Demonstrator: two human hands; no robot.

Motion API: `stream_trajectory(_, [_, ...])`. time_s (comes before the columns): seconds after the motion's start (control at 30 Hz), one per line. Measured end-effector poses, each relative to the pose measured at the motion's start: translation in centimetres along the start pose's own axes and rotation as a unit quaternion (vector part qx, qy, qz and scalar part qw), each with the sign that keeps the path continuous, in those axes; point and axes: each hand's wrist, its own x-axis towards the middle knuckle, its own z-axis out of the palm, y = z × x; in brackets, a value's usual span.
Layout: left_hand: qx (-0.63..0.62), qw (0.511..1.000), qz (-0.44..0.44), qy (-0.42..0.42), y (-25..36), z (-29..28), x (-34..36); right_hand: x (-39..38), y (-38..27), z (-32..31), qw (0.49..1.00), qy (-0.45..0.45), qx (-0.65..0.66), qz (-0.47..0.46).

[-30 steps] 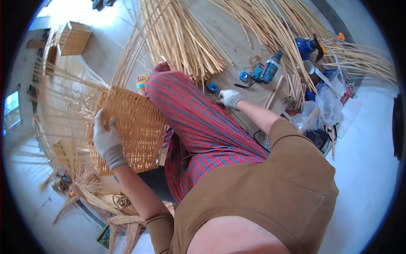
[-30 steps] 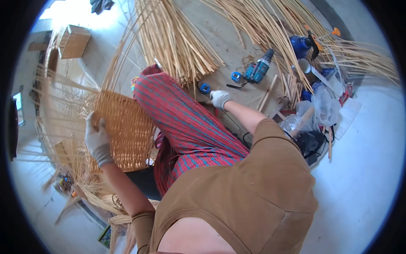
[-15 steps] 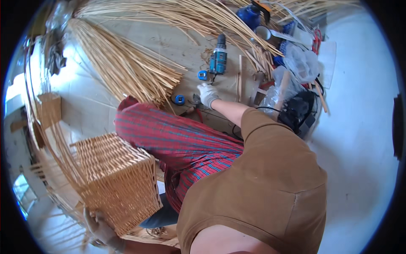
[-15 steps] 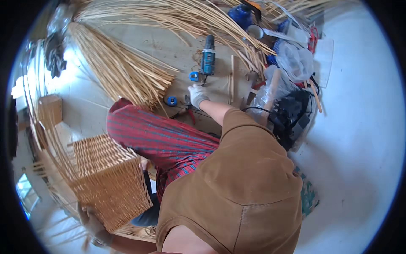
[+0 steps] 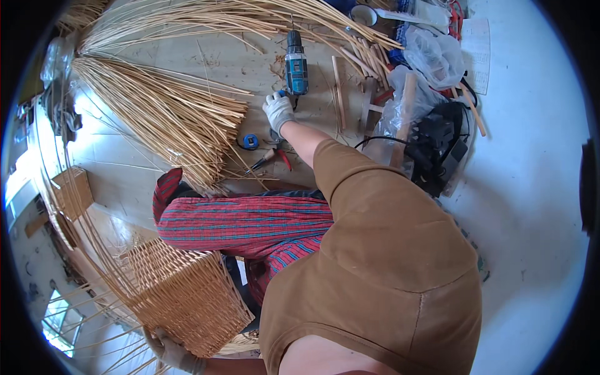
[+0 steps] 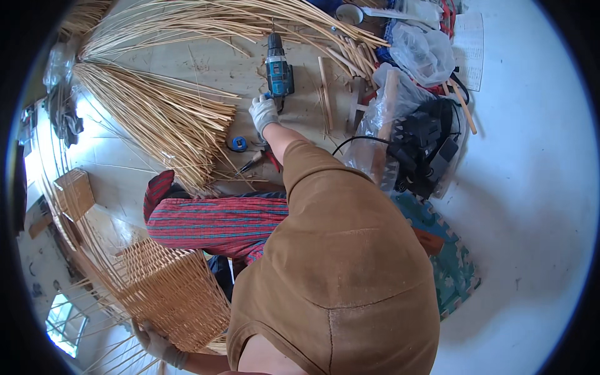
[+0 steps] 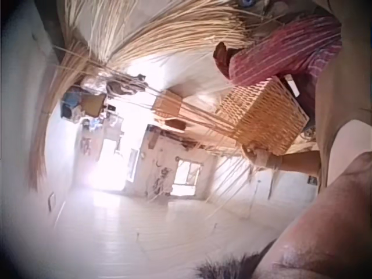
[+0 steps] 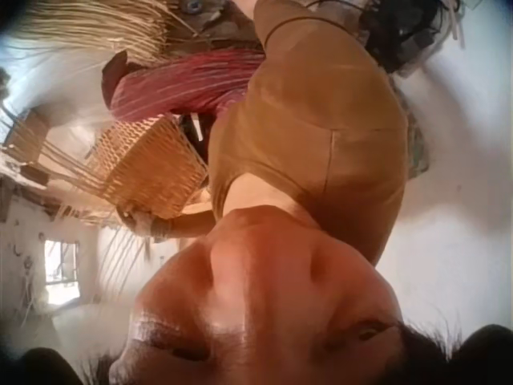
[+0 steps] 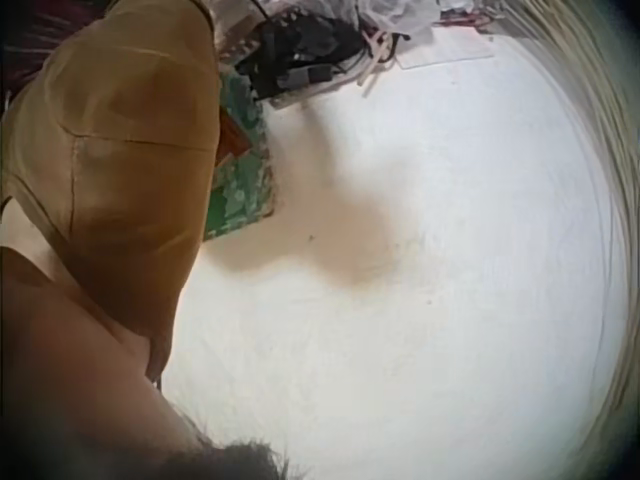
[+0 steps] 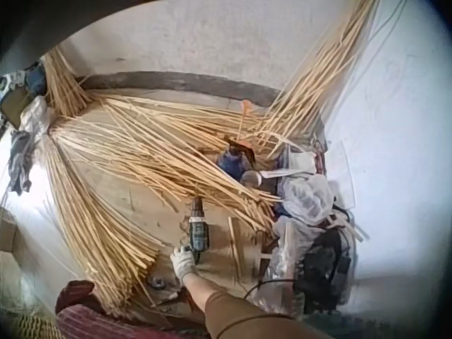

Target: The recorder is weaving a wicker basket, using a tape measure to check dimensions and pliers to trim strands.

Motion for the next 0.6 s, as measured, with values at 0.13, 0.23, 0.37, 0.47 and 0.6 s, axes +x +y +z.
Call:
stream_trajectory(0.13, [-0.001, 1.0, -0.002, 0.015, 0.6, -0.2, -0.6, 0.0, 0.2, 1.7, 0.998, 0.007, 0.017, 0.054])
stream_trajectory(0.23, [0.025, 1.0, 0.01, -0.011, 0.6, 1.7, 1.5, 1.0, 5.2, 5.2, 0.993, 0.057, 0.035, 0.095])
stream_trajectory(0.37, [0.034, 0.999, 0.018, 0.013, 0.7, 0.0, 0.8, -1.1, 2.0, 3.7, 0.998, 0.021, 0.04, 0.048])
stream_trajectory(0.47, [0.059, 0.998, 0.03, -0.006, 0.1, 0.5, 2.3, -2.5, 2.5, 2.4, 0.994, -0.014, 0.066, 0.082])
stream_trajectory(0.6, [0.074, 0.996, 0.058, 0.002, 1.4, 2.6, 1.9, -4.6, 2.4, 1.4, 0.995, -0.058, 0.067, 0.054])
